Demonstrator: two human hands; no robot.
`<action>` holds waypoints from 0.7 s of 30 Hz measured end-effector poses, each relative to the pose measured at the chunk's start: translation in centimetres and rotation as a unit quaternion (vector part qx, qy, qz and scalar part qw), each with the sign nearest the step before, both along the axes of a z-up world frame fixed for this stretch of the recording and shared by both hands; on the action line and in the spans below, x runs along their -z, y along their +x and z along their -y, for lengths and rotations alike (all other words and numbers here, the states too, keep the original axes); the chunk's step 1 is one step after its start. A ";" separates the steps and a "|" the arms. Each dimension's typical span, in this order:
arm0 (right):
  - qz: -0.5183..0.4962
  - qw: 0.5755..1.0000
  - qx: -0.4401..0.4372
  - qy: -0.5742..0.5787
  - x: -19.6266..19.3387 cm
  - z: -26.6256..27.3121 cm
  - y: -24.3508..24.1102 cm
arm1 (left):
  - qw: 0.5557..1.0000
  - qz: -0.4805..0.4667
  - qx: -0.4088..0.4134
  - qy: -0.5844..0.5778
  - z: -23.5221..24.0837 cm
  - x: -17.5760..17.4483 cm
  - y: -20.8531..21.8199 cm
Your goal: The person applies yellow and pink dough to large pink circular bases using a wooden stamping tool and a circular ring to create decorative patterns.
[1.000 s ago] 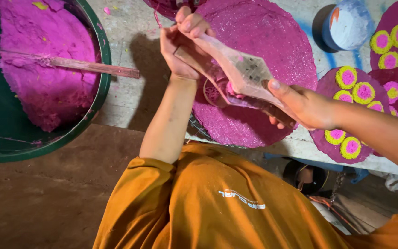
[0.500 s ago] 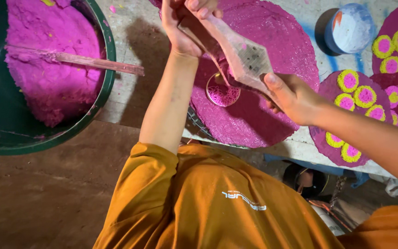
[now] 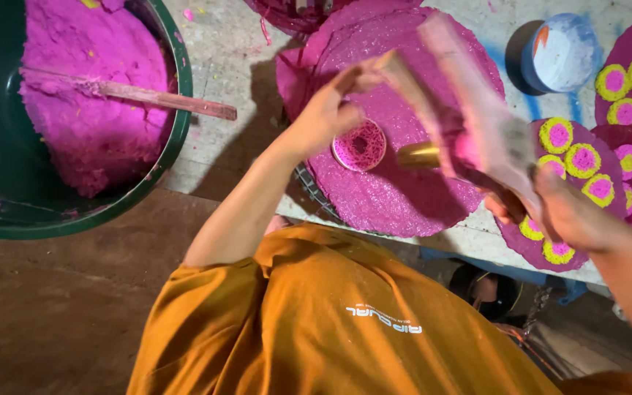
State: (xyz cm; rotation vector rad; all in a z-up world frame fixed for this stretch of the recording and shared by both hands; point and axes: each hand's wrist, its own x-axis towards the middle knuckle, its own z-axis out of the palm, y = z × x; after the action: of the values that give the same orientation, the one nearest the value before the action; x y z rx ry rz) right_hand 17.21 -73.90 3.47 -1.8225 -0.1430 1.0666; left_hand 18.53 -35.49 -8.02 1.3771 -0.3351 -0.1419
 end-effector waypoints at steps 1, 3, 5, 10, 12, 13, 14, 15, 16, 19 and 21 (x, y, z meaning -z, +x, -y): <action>-0.006 0.999 0.025 0.047 0.1 0.7 -1.0 | 0.990 0.049 -0.003 0.131 -0.2 -0.2 -0.8; -0.017 0.987 0.074 0.143 0.2 1.3 -2.7 | 0.948 0.095 0.007 0.305 -0.3 -0.6 -2.3; -0.007 0.981 0.128 0.145 0.4 1.1 -4.3 | 0.914 0.088 0.034 0.394 -0.3 -0.9 -3.5; -0.011 0.958 0.220 0.185 0.7 -0.1 -6.4 | 0.894 0.112 0.019 0.434 0.1 -1.5 -4.1; -0.004 0.949 0.236 0.208 0.7 -0.1 -6.8 | 0.904 0.105 0.015 0.415 0.1 -1.7 -3.2; -0.002 0.945 0.247 0.214 0.8 -0.1 -6.9 | 0.911 0.093 0.015 0.403 0.0 -1.7 -2.7; 0.001 0.941 0.257 0.220 0.9 -0.1 -7.0 | 0.917 0.081 0.015 0.390 -0.2 -1.7 -2.2; 0.004 0.937 0.267 0.226 1.0 -0.1 -7.1 | 0.916 0.074 0.007 0.395 -0.5 -1.7 -1.6; 0.009 0.935 0.283 0.214 1.1 -0.2 -7.1 | 0.915 0.066 0.000 0.399 -0.9 -1.6 -0.9; 0.026 0.935 0.296 0.194 1.4 -0.5 -6.9 | 0.907 0.098 -0.056 0.406 -1.8 -1.3 1.2; 0.032 0.945 0.257 0.201 1.6 -0.8 -6.4 | 0.902 0.096 -0.065 0.415 -2.3 -1.0 2.5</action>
State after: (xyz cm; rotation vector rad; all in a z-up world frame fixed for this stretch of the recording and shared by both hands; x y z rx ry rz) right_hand 10.77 -73.11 1.85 -1.4107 0.0745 0.5585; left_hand 21.06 -33.18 -6.97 2.2668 -0.3614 -0.0319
